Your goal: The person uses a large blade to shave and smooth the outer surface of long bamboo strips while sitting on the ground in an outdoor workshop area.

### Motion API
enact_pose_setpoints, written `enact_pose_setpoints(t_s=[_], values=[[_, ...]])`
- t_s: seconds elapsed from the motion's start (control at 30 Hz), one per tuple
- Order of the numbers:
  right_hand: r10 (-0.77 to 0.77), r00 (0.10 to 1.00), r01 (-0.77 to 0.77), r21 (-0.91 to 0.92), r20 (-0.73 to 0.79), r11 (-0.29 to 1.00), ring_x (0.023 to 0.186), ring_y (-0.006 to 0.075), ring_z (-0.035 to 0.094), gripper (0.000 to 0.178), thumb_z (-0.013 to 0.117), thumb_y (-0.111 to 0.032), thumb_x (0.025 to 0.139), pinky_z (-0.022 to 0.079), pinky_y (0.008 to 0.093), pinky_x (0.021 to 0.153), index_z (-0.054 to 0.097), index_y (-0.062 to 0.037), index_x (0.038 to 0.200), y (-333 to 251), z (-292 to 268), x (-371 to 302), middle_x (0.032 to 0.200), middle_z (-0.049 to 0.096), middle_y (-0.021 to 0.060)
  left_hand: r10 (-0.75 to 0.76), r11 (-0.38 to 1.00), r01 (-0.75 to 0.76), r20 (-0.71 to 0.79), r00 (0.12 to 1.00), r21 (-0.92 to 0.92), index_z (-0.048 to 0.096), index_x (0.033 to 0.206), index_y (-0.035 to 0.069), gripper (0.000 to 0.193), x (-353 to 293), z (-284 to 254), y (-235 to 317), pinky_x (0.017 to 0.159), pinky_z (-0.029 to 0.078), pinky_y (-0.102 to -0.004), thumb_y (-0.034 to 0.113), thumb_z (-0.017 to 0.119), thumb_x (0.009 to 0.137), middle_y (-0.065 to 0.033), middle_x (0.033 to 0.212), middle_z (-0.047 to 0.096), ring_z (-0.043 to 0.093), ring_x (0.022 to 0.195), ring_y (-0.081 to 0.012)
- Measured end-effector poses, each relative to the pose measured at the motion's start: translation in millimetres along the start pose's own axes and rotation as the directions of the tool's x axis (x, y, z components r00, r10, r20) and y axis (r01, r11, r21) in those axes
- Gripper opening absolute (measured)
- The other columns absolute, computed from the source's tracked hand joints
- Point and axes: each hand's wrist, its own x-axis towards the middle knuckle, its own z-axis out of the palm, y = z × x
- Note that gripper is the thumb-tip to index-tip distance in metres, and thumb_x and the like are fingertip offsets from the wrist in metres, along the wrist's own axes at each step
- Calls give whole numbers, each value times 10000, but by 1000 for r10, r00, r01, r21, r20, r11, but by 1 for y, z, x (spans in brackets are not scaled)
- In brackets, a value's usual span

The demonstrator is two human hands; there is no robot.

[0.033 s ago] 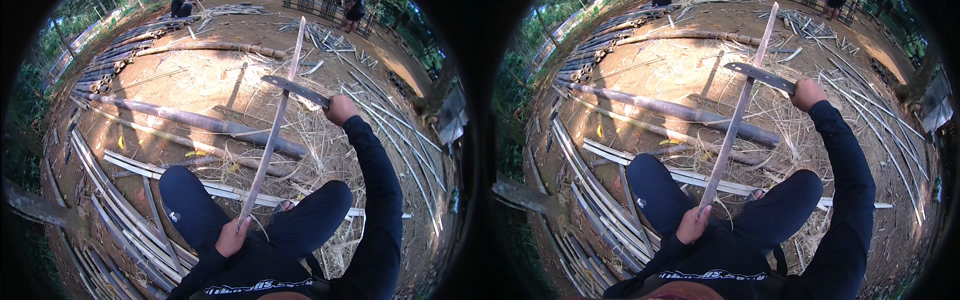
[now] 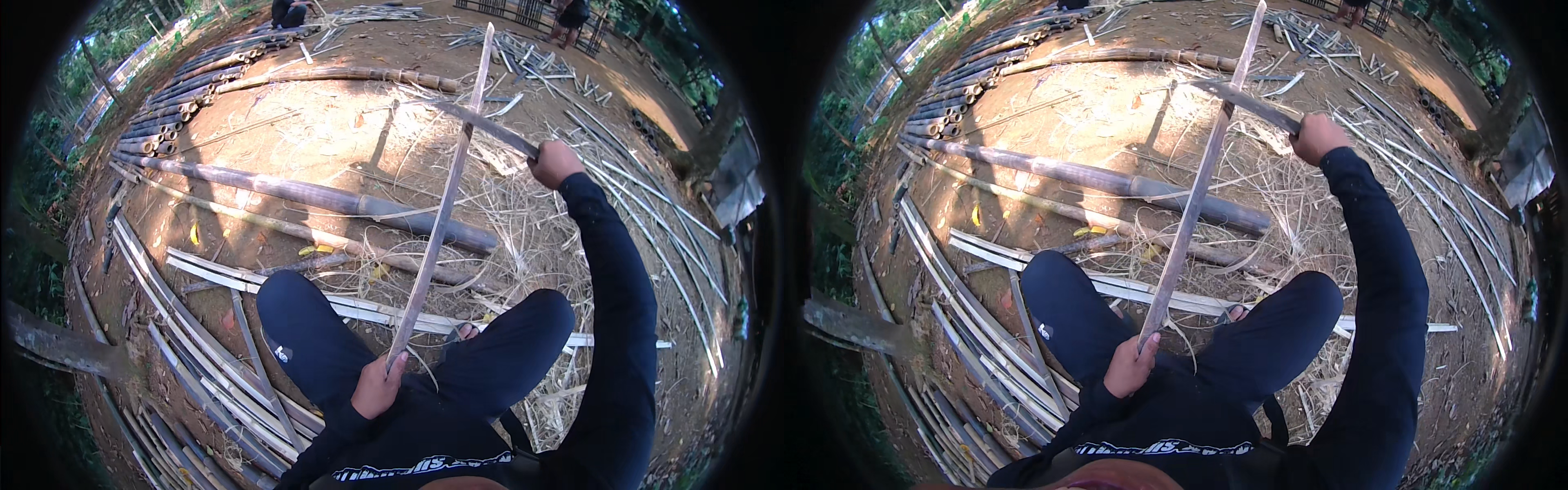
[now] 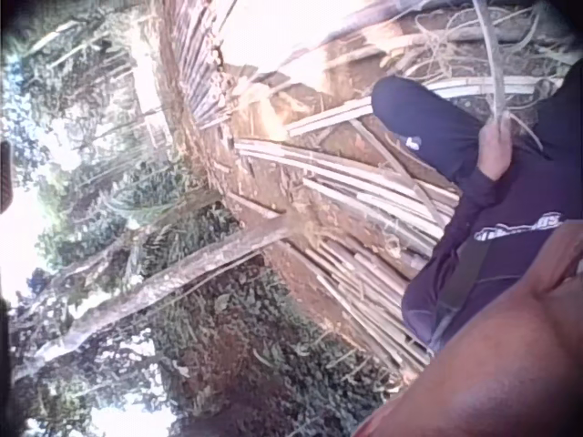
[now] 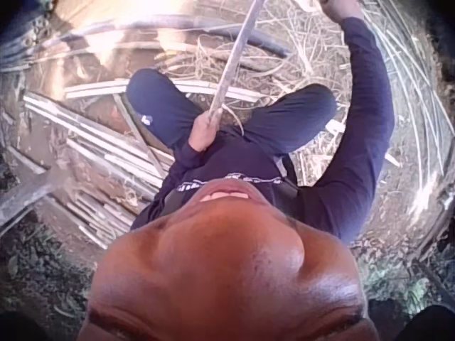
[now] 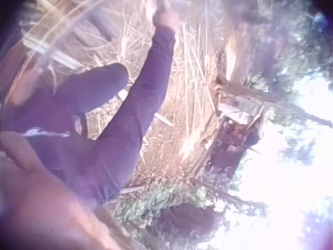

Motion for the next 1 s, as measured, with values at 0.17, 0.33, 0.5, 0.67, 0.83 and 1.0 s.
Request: enact_pose_setpoints(t_s=[0.17,0.33,0.5,0.67,0.83,1.0], values=[[-429,900,431,-7,81,902,651,352,687,183,669,-207,729,573,429,632,677,-26,749,-41,5,-63,705,674,177,19,1000,-17,-76,997,26,570,816,-25,417,-1,4,-12,560,443,-421,337,518,1015,-170,607,539,559,546,-330],[-741,672,729,174,6,662,639,304,693,166,670,-131,670,564,417,578,633,-18,786,-92,18,-168,710,651,144,104,990,-92,-107,989,110,598,851,-30,361,9,8,-14,588,452,-466,291,534,1004,-236,666,579,596,646,-438],[-282,957,283,-1,67,959,684,351,693,180,669,-211,752,570,446,642,688,-32,749,-37,18,-78,735,686,180,76,989,-64,-88,993,131,596,856,-30,357,3,7,-6,590,454,-475,287,529,1007,-250,678,582,609,685,-451],[-232,967,234,-7,102,972,681,385,670,190,668,-205,761,557,460,685,678,-15,764,-34,8,-56,715,662,203,94,991,-82,-112,989,109,578,838,-34,366,3,13,-8,564,436,-462,284,526,1011,-230,633,554,587,630,-444],[-510,857,510,19,75,860,717,346,691,183,692,-203,697,563,440,689,656,-40,770,-48,22,-86,725,667,172,30,996,-25,-65,997,82,587,857,-31,349,-6,10,-6,563,440,-456,279,532,1009,-228,635,553,602,625,-431],[-14,1000,14,-27,1,1000,766,400,684,321,643,-298,832,559,479,746,707,16,807,28,34,11,813,684,250,7,994,-6,-7,1000,105,578,850,-28,350,-27,2,-6,566,439,-468,283,535,1006,-246,657,564,620,649,-432]])
